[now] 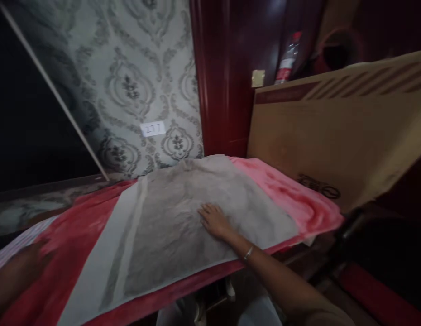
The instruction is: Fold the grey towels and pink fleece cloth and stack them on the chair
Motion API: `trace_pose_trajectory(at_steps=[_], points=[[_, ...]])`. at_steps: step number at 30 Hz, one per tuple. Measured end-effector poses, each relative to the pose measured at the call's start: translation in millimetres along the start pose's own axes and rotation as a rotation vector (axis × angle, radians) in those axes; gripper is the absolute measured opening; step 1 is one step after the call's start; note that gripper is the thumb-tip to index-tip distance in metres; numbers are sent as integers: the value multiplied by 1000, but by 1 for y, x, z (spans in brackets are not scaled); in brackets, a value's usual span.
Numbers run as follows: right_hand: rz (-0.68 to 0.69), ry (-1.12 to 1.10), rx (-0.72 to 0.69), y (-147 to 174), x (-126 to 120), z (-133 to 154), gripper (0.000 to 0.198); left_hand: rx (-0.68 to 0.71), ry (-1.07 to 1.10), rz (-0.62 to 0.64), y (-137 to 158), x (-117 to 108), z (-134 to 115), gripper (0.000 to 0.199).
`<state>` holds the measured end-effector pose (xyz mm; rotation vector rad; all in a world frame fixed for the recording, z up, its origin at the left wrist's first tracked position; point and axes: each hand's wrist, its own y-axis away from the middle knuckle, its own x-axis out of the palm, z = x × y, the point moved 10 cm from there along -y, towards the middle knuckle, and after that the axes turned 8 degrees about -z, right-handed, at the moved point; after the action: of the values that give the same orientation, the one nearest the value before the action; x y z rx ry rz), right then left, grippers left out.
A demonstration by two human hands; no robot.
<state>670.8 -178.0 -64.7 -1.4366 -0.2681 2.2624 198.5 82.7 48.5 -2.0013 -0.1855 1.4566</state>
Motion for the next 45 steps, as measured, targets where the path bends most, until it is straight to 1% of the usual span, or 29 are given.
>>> trace_pose_trajectory(at_steps=[2, 3, 5, 6, 8, 10, 12, 14, 16, 18, 20, 22, 24, 27, 30, 32, 35, 38, 41, 43, 45], points=[[-28, -9, 7, 1, -1, 2, 54, 132, 102, 62, -17, 32, -88, 46], [-30, -15, 0, 1, -2, 2, 53, 224, 202, 135, -21, 48, -139, 48], [-35, -42, -28, 4, -11, -3, 54, 401, 341, 224, -24, 68, -235, 54], [-46, -53, -38, 6, -20, -10, 55, 461, 390, 255, -25, 76, -277, 55], [-108, -47, -8, 10, -50, -38, 56, 531, 451, 325, -26, 91, -347, 58], [-215, 15, 108, 16, -91, -83, 56, 568, 470, 393, -25, 108, -403, 61], [-311, 111, 270, 23, -134, -136, 57, 600, 467, 441, -20, 124, -452, 62], [-361, 189, 408, 29, -166, -184, 57, 638, 453, 476, -12, 139, -498, 63], [-375, 244, 506, 32, -186, -223, 55, 659, 428, 510, -2, 153, -543, 64], [-376, 294, 577, 32, -199, -252, 51, 687, 417, 523, 9, 165, -586, 65], [-388, 347, 635, 31, -211, -276, 49, 740, 428, 494, 22, 172, -627, 64], [-410, 403, 689, 31, -225, -297, 50, 789, 434, 460, 37, 181, -661, 61], [-426, 453, 745, 34, -240, -316, 49, 840, 435, 448, 56, 194, -685, 59], [-412, 509, 839, 40, -254, -343, 43, 908, 424, 463, 82, 215, -702, 58], [-358, 540, 937, 43, -256, -364, 40, 910, 424, 481, 90, 228, -703, 59], [-319, 552, 984, 41, -255, -374, 41, 907, 438, 497, 90, 230, -702, 59], [-285, 576, 1003, 36, -256, -379, 39, 893, 458, 527, 86, 229, -702, 58], [-239, 572, 1019, 39, -260, -379, 35, 859, 503, 556, 81, 228, -703, 57], [-166, 543, 1043, 48, -261, -378, 26, 803, 614, 569, 74, 227, -704, 53], [-145, 535, 1036, 51, -264, -375, 22, 725, 770, 562, 66, 226, -704, 46], [-148, 524, 1013, 50, -269, -369, 20, 576, 1012, 574, 55, 227, -700, 36]])
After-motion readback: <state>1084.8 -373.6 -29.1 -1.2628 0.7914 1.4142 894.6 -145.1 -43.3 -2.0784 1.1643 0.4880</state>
